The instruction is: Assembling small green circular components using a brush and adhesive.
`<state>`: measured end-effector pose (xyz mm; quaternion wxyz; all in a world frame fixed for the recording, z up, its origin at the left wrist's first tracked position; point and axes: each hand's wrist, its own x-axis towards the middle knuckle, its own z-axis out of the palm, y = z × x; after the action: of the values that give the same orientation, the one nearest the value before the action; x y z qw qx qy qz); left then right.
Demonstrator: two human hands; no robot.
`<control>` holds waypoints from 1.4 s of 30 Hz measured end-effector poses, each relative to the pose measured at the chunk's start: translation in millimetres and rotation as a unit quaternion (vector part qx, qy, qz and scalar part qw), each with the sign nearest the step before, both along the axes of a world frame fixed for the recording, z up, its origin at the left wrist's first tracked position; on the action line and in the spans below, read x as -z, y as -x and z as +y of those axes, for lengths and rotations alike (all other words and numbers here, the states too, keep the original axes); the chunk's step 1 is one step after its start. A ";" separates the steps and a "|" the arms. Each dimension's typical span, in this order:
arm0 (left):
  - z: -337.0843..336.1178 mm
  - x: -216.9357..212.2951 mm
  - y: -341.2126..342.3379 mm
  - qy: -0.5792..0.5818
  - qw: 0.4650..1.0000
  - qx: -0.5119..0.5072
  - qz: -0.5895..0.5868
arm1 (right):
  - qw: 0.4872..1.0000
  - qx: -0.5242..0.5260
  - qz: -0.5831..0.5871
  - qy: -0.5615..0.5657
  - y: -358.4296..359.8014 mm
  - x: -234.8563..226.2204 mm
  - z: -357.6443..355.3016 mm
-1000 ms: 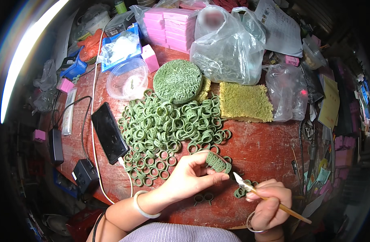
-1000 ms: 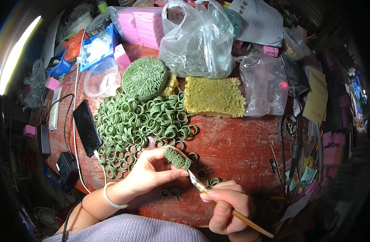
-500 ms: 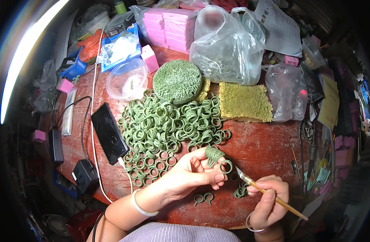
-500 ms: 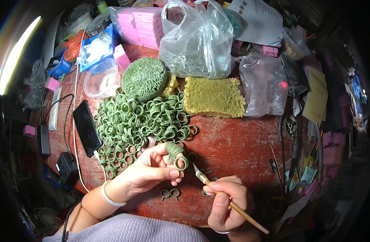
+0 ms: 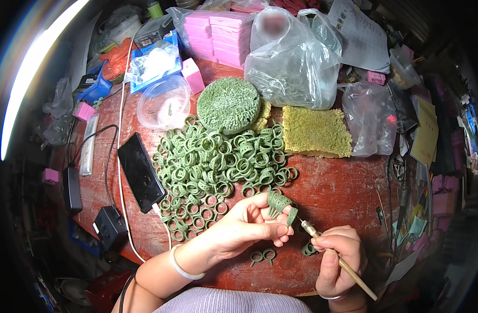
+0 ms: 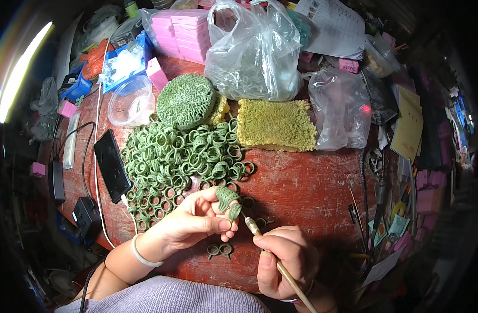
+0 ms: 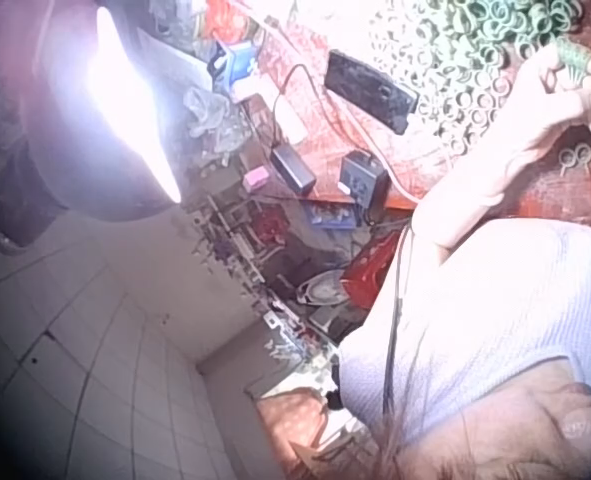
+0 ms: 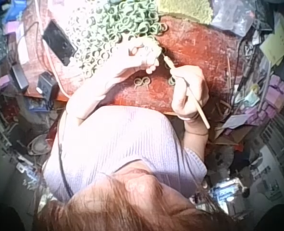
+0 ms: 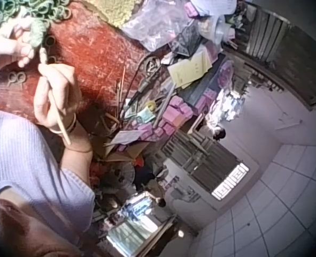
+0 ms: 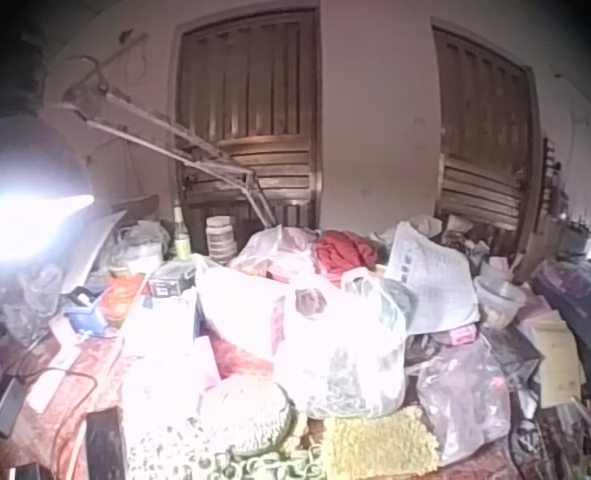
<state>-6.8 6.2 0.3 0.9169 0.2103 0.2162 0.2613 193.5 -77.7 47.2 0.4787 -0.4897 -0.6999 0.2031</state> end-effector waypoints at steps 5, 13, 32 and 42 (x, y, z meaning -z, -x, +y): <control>0.0 0.6 -0.3 -0.004 1.000 -0.005 0.000 | 1.000 0.001 0.017 -0.002 -0.6 1.7 -1.0; -0.5 3.5 1.3 -0.014 1.000 0.002 -0.004 | 1.000 -0.017 0.008 -0.016 0.2 1.4 1.8; -2.1 13.5 4.2 -0.021 1.000 0.001 -0.005 | 0.996 -0.006 -0.072 -0.057 3.5 0.6 -0.5; -1.4 10.4 3.3 -0.006 1.000 -0.013 -0.018 | 0.992 -0.022 -0.115 -0.053 6.2 -1.8 1.6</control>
<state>-10.1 4.8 -10.1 0.9159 0.2080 0.2012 0.2783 187.2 -76.0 49.0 0.4155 -0.4677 -0.7711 0.1184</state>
